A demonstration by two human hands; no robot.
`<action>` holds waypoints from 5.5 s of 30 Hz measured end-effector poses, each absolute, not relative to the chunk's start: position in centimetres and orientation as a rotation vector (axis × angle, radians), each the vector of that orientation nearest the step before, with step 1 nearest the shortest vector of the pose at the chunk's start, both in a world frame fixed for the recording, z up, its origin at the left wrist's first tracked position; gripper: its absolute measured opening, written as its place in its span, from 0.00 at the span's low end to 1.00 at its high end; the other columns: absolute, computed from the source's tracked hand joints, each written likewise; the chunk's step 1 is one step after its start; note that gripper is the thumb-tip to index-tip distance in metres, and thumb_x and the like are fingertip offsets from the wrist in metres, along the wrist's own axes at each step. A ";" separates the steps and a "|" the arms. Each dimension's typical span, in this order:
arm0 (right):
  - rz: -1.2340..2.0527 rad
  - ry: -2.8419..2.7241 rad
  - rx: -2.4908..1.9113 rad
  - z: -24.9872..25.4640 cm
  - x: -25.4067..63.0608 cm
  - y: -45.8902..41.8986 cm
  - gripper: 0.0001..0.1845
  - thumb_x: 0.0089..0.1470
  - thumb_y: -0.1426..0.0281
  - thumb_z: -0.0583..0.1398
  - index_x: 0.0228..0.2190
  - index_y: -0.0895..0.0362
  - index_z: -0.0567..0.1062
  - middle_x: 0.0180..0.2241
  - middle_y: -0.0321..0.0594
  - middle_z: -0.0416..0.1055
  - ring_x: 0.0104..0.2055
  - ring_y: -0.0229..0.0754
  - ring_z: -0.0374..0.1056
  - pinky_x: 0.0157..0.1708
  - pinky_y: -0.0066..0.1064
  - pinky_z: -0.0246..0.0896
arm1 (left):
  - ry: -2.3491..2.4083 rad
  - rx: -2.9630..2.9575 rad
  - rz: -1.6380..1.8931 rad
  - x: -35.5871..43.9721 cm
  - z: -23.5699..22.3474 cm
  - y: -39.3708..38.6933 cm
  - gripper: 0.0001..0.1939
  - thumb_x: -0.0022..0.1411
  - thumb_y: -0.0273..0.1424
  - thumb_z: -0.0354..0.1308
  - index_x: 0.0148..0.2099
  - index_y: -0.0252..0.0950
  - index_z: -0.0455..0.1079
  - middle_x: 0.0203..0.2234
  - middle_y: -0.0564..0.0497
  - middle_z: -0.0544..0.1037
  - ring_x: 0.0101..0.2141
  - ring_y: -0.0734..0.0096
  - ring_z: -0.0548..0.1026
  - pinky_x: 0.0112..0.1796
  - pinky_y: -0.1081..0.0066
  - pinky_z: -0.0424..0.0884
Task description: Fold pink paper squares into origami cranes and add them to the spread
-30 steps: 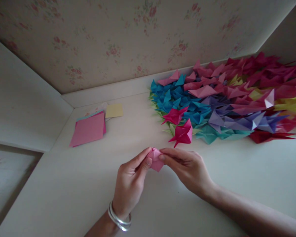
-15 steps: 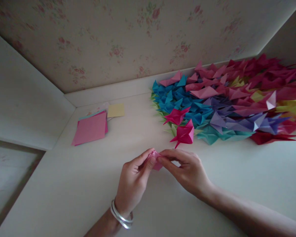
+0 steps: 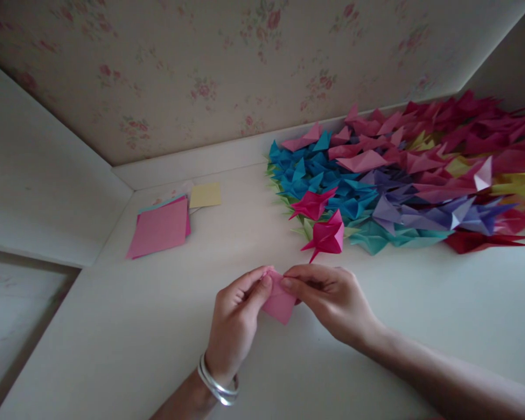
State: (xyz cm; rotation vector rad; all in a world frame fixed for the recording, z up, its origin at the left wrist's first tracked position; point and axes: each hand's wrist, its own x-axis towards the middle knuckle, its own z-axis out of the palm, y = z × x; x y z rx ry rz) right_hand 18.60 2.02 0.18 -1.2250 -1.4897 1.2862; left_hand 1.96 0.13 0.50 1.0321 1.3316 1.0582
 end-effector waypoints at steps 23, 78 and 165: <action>1.895 -0.918 -0.982 -0.5 19.8 3.6 0.13 0.53 0.60 0.67 0.29 0.58 0.82 0.22 0.38 0.75 0.23 0.36 0.68 0.25 0.26 0.64 | 1.187 2.242 0.957 0.5 1.1 0.0 0.24 0.62 0.17 0.54 0.57 0.41 0.73 0.51 0.44 0.78 0.49 0.60 0.74 0.51 0.62 0.70; 1.775 -1.348 -0.823 0.6 20.7 2.4 0.09 0.60 0.71 0.60 0.37 0.58 0.82 0.28 0.38 0.78 0.26 0.34 0.71 0.27 0.23 0.67 | 1.012 0.981 0.855 0.9 1.3 0.2 0.07 0.64 0.32 0.62 0.38 0.33 0.78 0.21 0.53 0.77 0.19 0.77 0.76 0.21 0.79 0.74; 1.815 -1.335 -0.939 0.3 18.8 2.3 0.17 0.59 0.57 0.62 0.32 0.61 0.73 0.25 0.37 0.72 0.27 0.35 0.68 0.27 0.25 0.62 | 1.205 1.320 0.872 2.0 1.7 -0.9 0.15 0.72 0.37 0.48 0.45 0.35 0.74 0.22 0.54 0.73 0.17 0.79 0.69 0.19 0.80 0.66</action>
